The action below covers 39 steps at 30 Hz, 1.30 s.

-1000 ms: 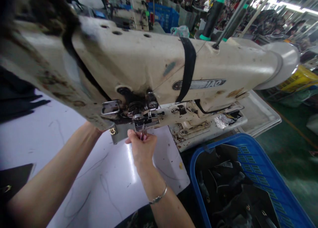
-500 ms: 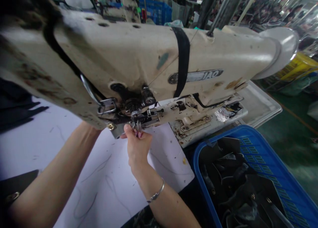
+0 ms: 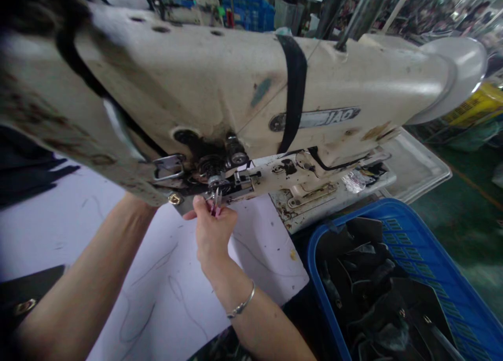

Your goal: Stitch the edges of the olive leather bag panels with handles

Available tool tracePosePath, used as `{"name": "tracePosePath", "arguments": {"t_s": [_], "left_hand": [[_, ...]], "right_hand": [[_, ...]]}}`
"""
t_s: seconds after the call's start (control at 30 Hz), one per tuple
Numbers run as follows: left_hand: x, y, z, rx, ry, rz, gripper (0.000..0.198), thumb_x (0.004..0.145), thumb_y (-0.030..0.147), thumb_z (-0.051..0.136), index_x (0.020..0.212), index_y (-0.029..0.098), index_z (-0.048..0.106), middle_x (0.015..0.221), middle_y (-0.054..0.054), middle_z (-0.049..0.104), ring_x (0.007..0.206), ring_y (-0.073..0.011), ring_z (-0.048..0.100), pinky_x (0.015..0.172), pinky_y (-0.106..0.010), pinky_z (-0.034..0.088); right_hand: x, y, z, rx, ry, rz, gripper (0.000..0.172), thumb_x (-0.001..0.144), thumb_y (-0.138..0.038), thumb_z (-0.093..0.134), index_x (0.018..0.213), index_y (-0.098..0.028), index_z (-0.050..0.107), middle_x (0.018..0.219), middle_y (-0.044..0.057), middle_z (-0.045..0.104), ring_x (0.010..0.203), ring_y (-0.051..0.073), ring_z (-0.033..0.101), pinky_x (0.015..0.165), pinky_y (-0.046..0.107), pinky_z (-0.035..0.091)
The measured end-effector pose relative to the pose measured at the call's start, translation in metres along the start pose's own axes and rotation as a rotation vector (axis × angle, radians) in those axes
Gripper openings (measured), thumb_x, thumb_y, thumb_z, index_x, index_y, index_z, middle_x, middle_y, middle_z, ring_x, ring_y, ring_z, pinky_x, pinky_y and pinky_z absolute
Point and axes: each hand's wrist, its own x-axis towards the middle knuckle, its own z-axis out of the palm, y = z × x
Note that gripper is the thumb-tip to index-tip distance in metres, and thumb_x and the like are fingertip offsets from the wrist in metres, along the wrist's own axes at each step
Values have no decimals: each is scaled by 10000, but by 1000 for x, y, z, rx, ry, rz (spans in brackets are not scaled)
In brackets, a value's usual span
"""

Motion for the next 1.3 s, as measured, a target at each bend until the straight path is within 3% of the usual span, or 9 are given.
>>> {"name": "tracePosePath", "arguments": {"t_s": [0.2,0.4,0.57,0.77,0.9,1.03,1.17,1.23,1.3], "left_hand": [[-18,7,8,28,126,132,295,529,99,733,823,126,715,755,-85,761,907,-262,733,909,-397,625],[-33,5,7,38,209,176,274,558,95,776,821,120,705,775,-72,758,905,-255,740,906,-393,628],[-38,-1,-4,55,350,136,236,556,122,812,766,84,710,757,-84,741,829,-238,723,885,-402,634],[-62,-8,-8,64,441,138,353,564,164,893,863,89,722,867,-58,754,750,-177,686,828,-366,638],[-92,-18,-5,71,446,99,344,605,135,873,911,128,715,888,-18,746,728,-135,671,750,-273,628],[-118,-35,3,5,536,50,296,697,85,804,967,163,711,948,4,735,792,-121,687,702,-208,612],[-134,-49,15,-64,620,18,152,770,93,768,877,171,692,883,26,714,740,-93,667,704,-189,615],[-141,-52,14,-40,615,-14,139,782,122,772,865,188,682,881,34,715,729,-96,669,678,-189,613],[-151,-49,5,70,521,-123,125,814,247,781,876,194,687,907,-4,734,745,-142,698,664,-250,629]], "right_hand": [[-2,-1,0,-35,-10,-18,413,824,-429,752,498,-197,650,471,-16,561,497,121,472,537,271,359],[1,4,-9,-125,-70,-52,491,860,-488,714,470,-202,632,471,2,577,507,133,512,571,281,397],[4,4,-16,-159,-109,-60,497,867,-501,705,479,-202,624,467,2,586,470,118,460,555,278,378],[1,-7,-27,-287,-206,-156,543,860,-527,697,440,-205,574,435,-25,493,466,104,433,539,265,347],[5,-11,-40,-336,-275,-179,533,851,-498,695,439,-204,528,416,-38,449,444,92,394,512,263,309],[19,-14,-52,-316,-335,-117,466,802,-455,727,484,-208,492,429,-50,436,433,84,353,478,267,245],[34,-20,-57,-292,-388,-71,400,729,-415,761,519,-212,488,471,-62,407,461,81,317,483,272,211],[40,-21,-58,-283,-378,-54,372,696,-408,781,546,-212,503,508,-59,411,486,85,318,491,272,210],[43,-20,-58,-278,-363,-36,361,683,-406,793,572,-213,508,540,-57,410,506,87,311,497,271,206]]}}
